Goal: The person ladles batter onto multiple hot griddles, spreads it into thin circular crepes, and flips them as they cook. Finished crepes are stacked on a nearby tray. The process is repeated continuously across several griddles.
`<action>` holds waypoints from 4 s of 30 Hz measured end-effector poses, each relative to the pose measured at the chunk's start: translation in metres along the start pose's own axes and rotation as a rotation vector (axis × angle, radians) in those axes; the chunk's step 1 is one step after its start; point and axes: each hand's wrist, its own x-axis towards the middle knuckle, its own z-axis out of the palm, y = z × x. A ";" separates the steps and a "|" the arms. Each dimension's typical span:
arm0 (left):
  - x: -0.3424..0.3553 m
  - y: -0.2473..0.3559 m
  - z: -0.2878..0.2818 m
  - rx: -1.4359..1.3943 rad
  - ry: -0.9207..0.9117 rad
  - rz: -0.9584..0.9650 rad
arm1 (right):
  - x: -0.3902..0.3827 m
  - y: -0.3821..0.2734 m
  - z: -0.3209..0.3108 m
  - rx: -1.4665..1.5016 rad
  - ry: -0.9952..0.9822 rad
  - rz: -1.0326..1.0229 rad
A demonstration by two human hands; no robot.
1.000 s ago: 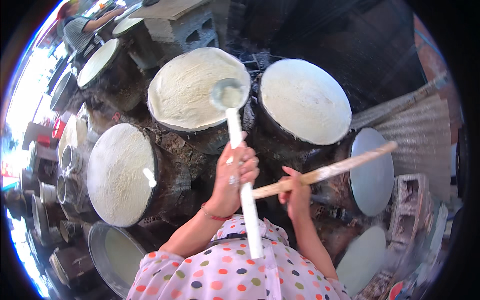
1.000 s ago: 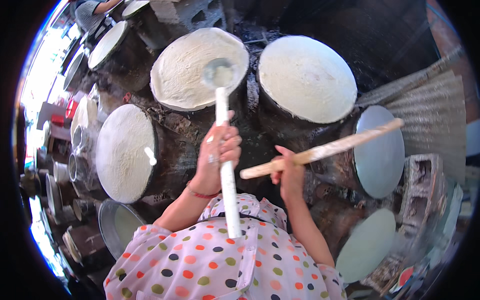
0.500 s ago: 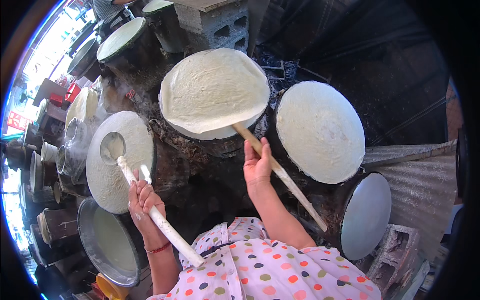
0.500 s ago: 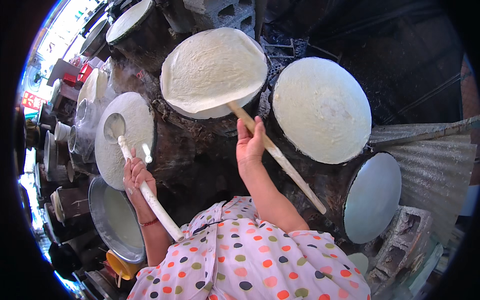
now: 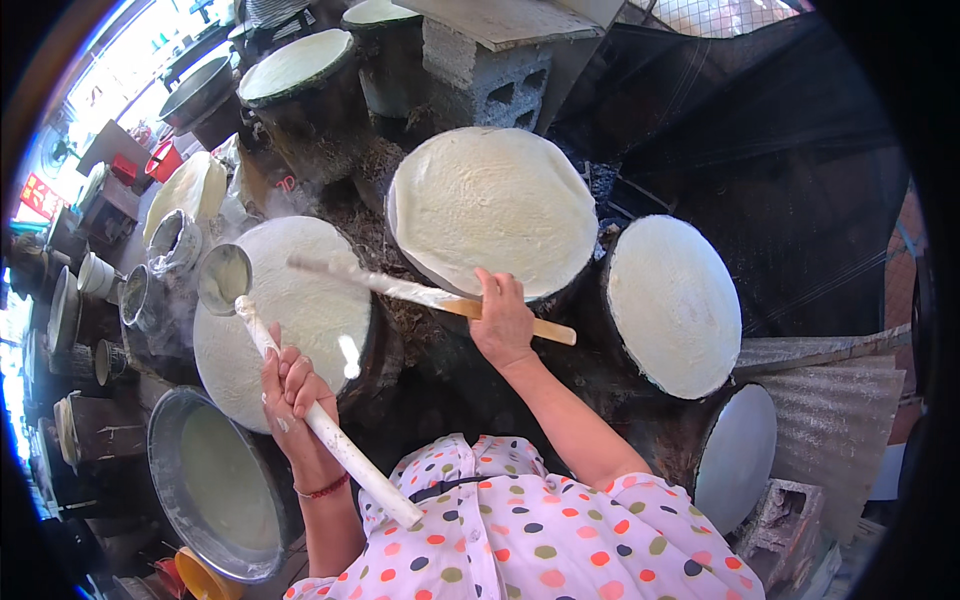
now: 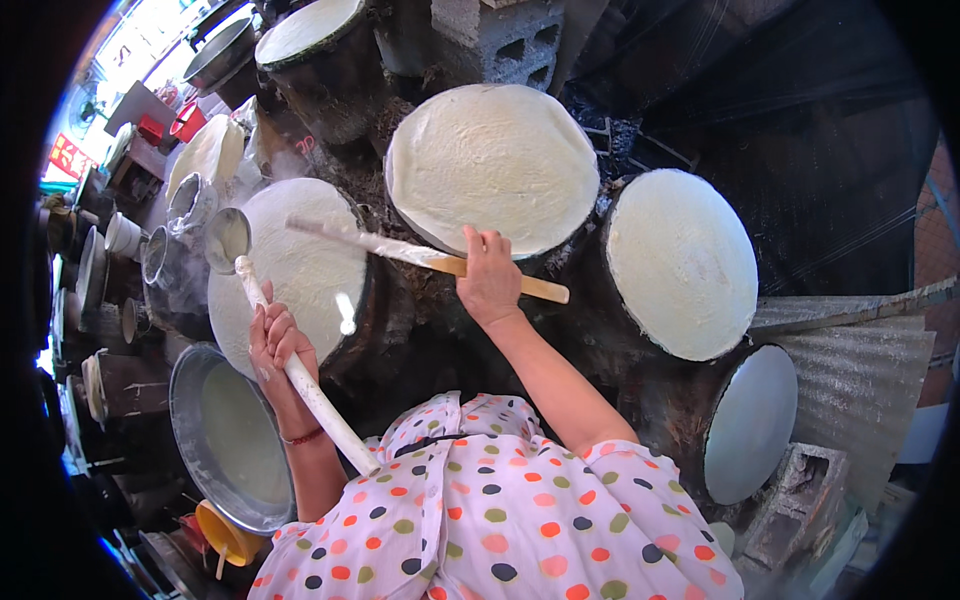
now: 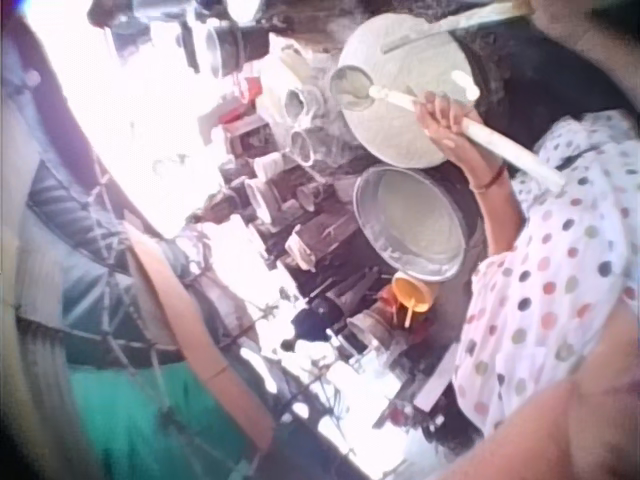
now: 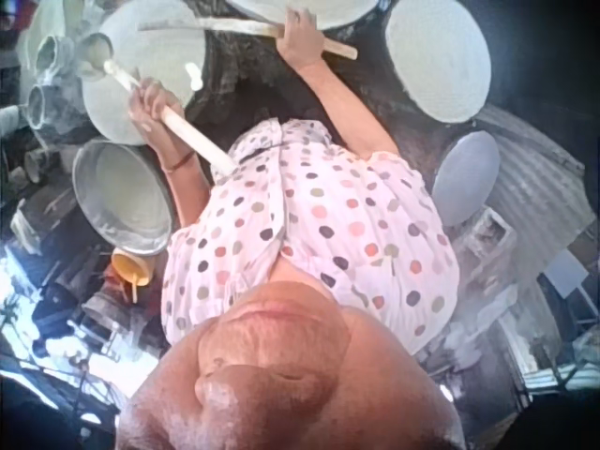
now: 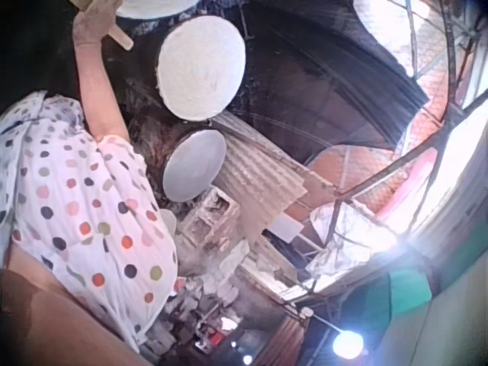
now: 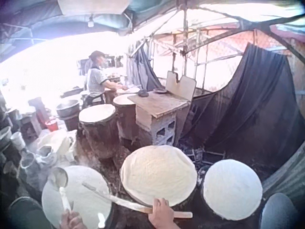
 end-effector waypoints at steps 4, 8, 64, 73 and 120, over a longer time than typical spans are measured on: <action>0.004 0.012 0.003 -0.008 0.022 0.031 | 0.031 -0.016 0.035 -0.153 -0.169 -0.018; 0.009 0.021 -0.007 -0.019 0.039 0.040 | 0.042 0.001 0.050 -0.174 -0.062 -0.099; 0.168 -0.209 -0.007 1.214 -0.140 -0.415 | 0.007 0.113 -0.069 -0.030 -0.022 0.458; 0.158 -0.208 -0.007 1.037 -0.067 -0.431 | 0.089 0.118 -0.049 -0.254 -0.250 0.256; 0.102 -0.151 0.038 -0.093 -0.094 -0.664 | 0.055 0.075 -0.028 0.224 -0.083 0.489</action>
